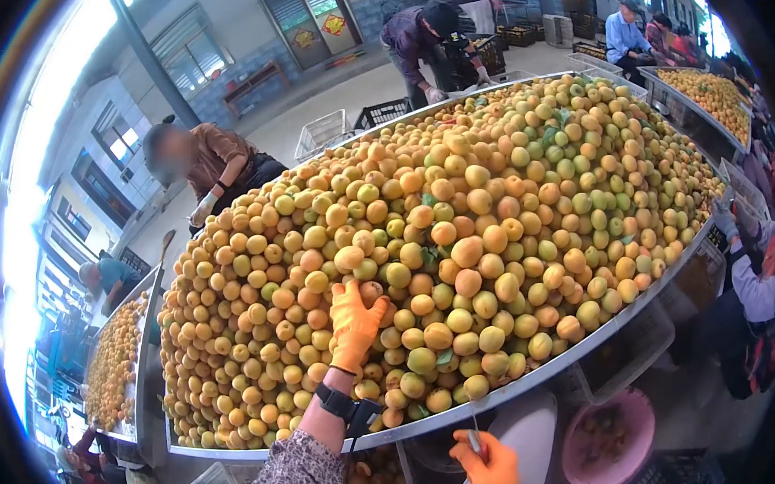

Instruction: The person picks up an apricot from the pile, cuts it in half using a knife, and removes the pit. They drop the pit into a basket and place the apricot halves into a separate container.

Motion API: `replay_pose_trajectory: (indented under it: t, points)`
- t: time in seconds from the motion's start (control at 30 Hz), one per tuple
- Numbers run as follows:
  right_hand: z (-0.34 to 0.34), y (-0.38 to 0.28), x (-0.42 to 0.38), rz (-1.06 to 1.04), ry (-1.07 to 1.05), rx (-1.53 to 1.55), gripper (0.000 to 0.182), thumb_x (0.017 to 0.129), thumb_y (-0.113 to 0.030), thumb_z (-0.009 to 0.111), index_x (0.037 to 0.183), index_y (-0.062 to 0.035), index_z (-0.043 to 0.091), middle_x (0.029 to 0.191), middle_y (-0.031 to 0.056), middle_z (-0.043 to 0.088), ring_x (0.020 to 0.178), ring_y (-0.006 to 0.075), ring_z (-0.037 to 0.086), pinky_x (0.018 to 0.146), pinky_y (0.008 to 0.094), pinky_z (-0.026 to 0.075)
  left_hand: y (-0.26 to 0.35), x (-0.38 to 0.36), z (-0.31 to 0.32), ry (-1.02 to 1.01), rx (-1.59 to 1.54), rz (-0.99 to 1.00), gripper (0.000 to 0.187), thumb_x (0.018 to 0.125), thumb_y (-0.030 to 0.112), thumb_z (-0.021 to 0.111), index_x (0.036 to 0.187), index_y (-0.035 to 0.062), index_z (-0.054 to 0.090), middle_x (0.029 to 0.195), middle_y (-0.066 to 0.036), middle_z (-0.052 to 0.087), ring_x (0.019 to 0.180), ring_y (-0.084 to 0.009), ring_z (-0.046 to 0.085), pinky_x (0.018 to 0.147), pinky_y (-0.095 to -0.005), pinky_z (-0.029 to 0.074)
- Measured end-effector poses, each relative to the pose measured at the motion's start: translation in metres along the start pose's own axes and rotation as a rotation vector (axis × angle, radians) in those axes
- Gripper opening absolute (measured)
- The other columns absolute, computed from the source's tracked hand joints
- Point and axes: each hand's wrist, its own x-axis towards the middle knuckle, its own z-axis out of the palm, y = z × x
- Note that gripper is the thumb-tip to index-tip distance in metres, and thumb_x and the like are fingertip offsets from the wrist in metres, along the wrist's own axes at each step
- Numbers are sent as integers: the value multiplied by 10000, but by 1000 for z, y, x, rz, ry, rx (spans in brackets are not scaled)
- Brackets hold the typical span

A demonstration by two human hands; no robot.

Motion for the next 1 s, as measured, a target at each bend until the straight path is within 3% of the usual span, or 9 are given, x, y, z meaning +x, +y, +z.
replay_pose_trajectory:
  t: [0.23, 0.37, 0.43, 0.63, 0.7, 0.77, 0.83, 0.93, 1.0]
  points:
    - [47, -35, 35, -406, -62, -48, 265, 807, -23, 738, 1057, 14, 656, 770, 1, 603, 644, 66, 499, 569, 206, 408, 1, -65, -60, -7, -553, 123, 516, 736, 171, 790, 1150, 52, 505, 956, -140, 610, 844, -306, 599, 739, -407, 490]
    - [71, -41, 33, -782, -180, -298, 394, 678, -25, 819, 1047, -53, 684, 878, 42, 600, 725, 137, 522, 637, 250, 438, -2, -149, -112, -102, -792, 191, 633, 685, 114, 838, 1208, 32, 493, 1065, -140, 595, 895, -295, 608, 780, -367, 510]
    - [81, -34, 19, -771, -217, -402, 417, 646, -52, 842, 1037, -71, 698, 883, 64, 606, 726, 156, 542, 632, 260, 443, -2, -179, -148, -100, -723, 267, 666, 695, 127, 831, 1255, 10, 489, 1134, -174, 573, 975, -327, 616, 816, -384, 518]
    - [88, 8, -22, -1020, -322, -577, 223, 683, 13, 686, 890, -68, 700, 795, 98, 643, 651, 240, 639, 572, 326, 505, -31, -249, -184, -338, -548, 136, 563, 688, 142, 830, 1196, 72, 596, 1088, -129, 595, 889, -297, 646, 774, -362, 527]
    - [85, 18, -26, -1078, -342, -588, 256, 624, 55, 672, 845, -73, 660, 763, 91, 604, 596, 266, 594, 548, 341, 486, -39, -267, -183, -454, -757, 81, 571, 678, 148, 838, 1190, 69, 597, 1077, -127, 601, 901, -291, 646, 779, -349, 526]
    - [78, 28, -17, -835, -48, -518, 127, 745, -31, 719, 778, -54, 598, 677, 88, 563, 530, 207, 530, 499, 318, 429, -48, -281, -181, -528, -987, 156, 557, 690, 163, 839, 1166, 27, 584, 1100, -112, 602, 965, -226, 637, 846, -327, 511]
    - [56, 15, -8, -682, 39, -776, 191, 765, -101, 756, 767, -30, 579, 618, 70, 536, 527, 173, 486, 499, 300, 411, -54, -294, -189, -712, -1540, -314, 612, 717, 189, 827, 1216, 13, 519, 1102, -122, 595, 1016, -237, 623, 885, -347, 509]
    - [46, 10, -26, -447, -54, -709, 237, 762, -126, 760, 828, -8, 566, 589, 38, 512, 538, 123, 476, 498, 301, 410, -67, -300, -191, -611, -1989, -347, 721, 826, 256, 754, 1391, 60, 351, 1163, -131, 545, 1072, -266, 588, 916, -377, 503]
    - [54, -2, -54, -270, -202, -450, 130, 878, -134, 625, 918, -27, 565, 655, -7, 514, 555, 69, 478, 492, 247, 398, -70, -302, -188, -515, -2046, -338, 737, 847, 300, 733, 1420, 76, 329, 1178, -130, 538, 1068, -265, 585, 893, -365, 504]
